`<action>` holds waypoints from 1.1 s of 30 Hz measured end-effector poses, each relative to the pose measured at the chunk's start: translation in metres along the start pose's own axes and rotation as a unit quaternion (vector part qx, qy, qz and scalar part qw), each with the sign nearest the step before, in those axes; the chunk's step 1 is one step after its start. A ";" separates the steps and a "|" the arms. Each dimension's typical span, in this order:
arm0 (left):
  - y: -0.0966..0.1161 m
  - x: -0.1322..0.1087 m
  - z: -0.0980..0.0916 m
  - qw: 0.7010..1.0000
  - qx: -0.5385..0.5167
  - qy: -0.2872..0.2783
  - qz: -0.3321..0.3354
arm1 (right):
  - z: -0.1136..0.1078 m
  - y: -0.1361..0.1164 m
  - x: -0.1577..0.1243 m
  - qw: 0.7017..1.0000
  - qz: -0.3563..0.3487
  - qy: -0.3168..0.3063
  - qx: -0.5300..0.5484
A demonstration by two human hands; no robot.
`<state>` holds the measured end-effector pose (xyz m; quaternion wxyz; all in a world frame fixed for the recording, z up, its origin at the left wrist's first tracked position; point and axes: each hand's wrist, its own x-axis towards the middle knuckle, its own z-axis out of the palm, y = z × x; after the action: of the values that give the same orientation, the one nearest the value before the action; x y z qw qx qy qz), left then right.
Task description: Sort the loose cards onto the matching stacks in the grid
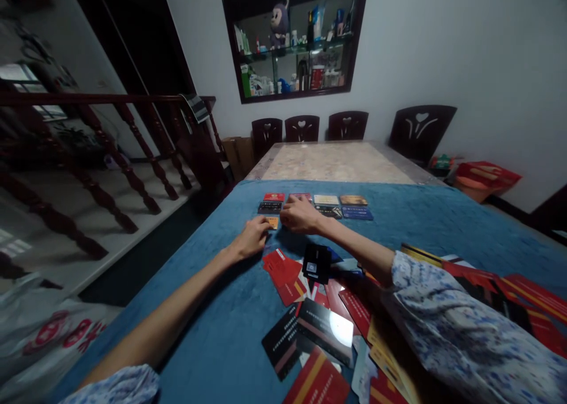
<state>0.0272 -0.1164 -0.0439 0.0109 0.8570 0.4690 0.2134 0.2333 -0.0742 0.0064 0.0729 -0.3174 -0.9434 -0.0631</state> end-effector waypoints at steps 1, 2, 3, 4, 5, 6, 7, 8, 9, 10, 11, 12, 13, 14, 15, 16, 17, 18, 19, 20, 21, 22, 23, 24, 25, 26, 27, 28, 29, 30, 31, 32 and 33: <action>0.006 -0.004 0.000 1.000 0.005 -0.001 -0.002 | 0.001 -0.003 -0.005 1.000 -0.005 0.000 0.003; 0.012 -0.009 0.000 1.000 0.013 -0.008 -0.004 | 0.003 -0.005 -0.009 1.000 -0.009 -0.001 0.006; 0.018 -0.013 -0.001 1.000 0.017 -0.013 -0.008 | 0.005 -0.007 -0.014 1.000 -0.012 -0.002 0.012; 0.025 -0.018 -0.001 1.000 0.019 -0.018 -0.009 | 0.007 -0.010 -0.018 1.000 -0.014 0.000 0.018; 0.032 -0.023 -0.002 0.999 0.021 -0.025 -0.009 | 0.009 -0.012 -0.022 0.999 -0.017 0.003 0.027; 0.038 -0.027 -0.003 0.999 0.023 -0.030 -0.010 | 0.011 -0.014 -0.026 0.999 -0.020 0.007 0.035; 0.045 -0.032 -0.004 0.999 0.031 -0.035 -0.015 | 0.013 -0.016 -0.029 0.999 -0.021 0.012 0.044; 0.052 -0.036 -0.005 0.998 0.038 -0.045 -0.018 | 0.015 -0.018 -0.033 0.998 -0.021 0.017 0.053; 0.058 -0.040 -0.006 0.997 0.042 -0.057 -0.019 | 0.018 -0.020 -0.035 0.998 -0.021 0.021 0.061; 0.063 -0.044 -0.008 0.997 0.047 -0.064 -0.020 | 0.019 -0.022 -0.038 0.997 -0.021 0.024 0.067; 0.068 -0.047 -0.009 0.996 0.052 -0.070 -0.025 | 0.021 -0.023 -0.040 0.997 -0.021 0.026 0.073; 0.073 -0.049 -0.011 0.995 0.058 -0.078 -0.029 | 0.023 -0.025 -0.041 0.996 -0.022 0.026 0.077; 0.076 -0.051 -0.013 0.994 0.062 -0.084 -0.033 | 0.024 -0.027 -0.043 0.996 -0.023 0.027 0.080; 0.079 -0.052 -0.014 0.993 0.066 -0.091 -0.035 | 0.025 -0.028 -0.044 0.996 -0.024 0.028 0.082; 0.082 -0.053 -0.015 0.992 0.068 -0.099 -0.037 | 0.026 -0.029 -0.045 0.996 -0.025 0.029 0.084; 0.083 -0.053 -0.016 0.991 0.068 -0.107 -0.037 | 0.027 -0.030 -0.045 0.996 -0.025 0.030 0.086; 0.084 -0.053 -0.017 0.991 0.067 -0.114 -0.037 | 0.028 -0.031 -0.046 0.995 -0.027 0.031 0.089; 0.085 -0.053 -0.018 0.990 0.065 -0.120 -0.036 | 0.029 -0.031 -0.046 0.995 -0.029 0.033 0.091; 0.085 -0.053 -0.018 0.990 0.063 -0.124 -0.034 | 0.031 -0.032 -0.046 0.994 -0.032 0.034 0.095; 0.085 -0.053 -0.019 0.989 0.060 -0.128 -0.032 | 0.032 -0.032 -0.047 0.994 -0.034 0.037 0.098; 0.084 -0.052 -0.020 0.989 0.057 -0.130 -0.029 | 0.034 -0.032 -0.047 0.993 -0.038 0.039 0.102; 0.083 -0.052 -0.021 0.989 0.053 -0.134 -0.026 | 0.035 -0.032 -0.047 0.993 -0.041 0.041 0.106; 0.083 -0.052 -0.022 0.989 0.047 -0.139 -0.022 | 0.037 -0.032 -0.047 0.992 -0.046 0.042 0.110; 0.082 -0.052 -0.024 0.988 0.040 -0.145 -0.019 | 0.039 -0.032 -0.047 0.991 -0.051 0.041 0.114; 0.081 -0.053 -0.025 0.988 0.031 -0.152 -0.016 | 0.041 -0.032 -0.046 0.991 -0.057 0.038 0.117; 0.080 -0.053 -0.027 0.987 0.023 -0.161 -0.015 | 0.042 -0.032 -0.046 0.990 -0.062 0.036 0.120; 0.080 -0.053 -0.029 0.985 0.016 -0.170 -0.014 | 0.043 -0.032 -0.046 0.990 -0.066 0.033 0.123; 0.079 -0.054 -0.031 0.984 0.012 -0.179 -0.012 | 0.044 -0.032 -0.046 0.989 -0.069 0.031 0.126; 0.078 -0.054 -0.033 0.983 0.009 -0.184 -0.008 | 0.044 -0.032 -0.046 0.989 -0.070 0.028 0.129; 0.077 -0.055 -0.034 0.982 0.008 -0.188 -0.002 | 0.045 -0.032 -0.046 0.989 -0.070 0.025 0.131; 0.076 -0.056 -0.035 0.982 0.009 -0.189 0.006 | 0.045 -0.033 -0.046 0.989 -0.070 0.021 0.132; 0.074 -0.056 -0.036 0.982 0.011 -0.188 0.016 | 0.044 -0.033 -0.046 0.989 -0.071 0.016 0.132; 0.071 -0.057 -0.036 0.982 0.016 -0.187 0.023 | 0.044 -0.033 -0.046 0.989 -0.073 0.013 0.130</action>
<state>0.0435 -0.2089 -0.0156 0.0794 0.8925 0.4420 0.0418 0.2453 -0.1197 -0.0477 0.1209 -0.2350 -0.9631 0.0506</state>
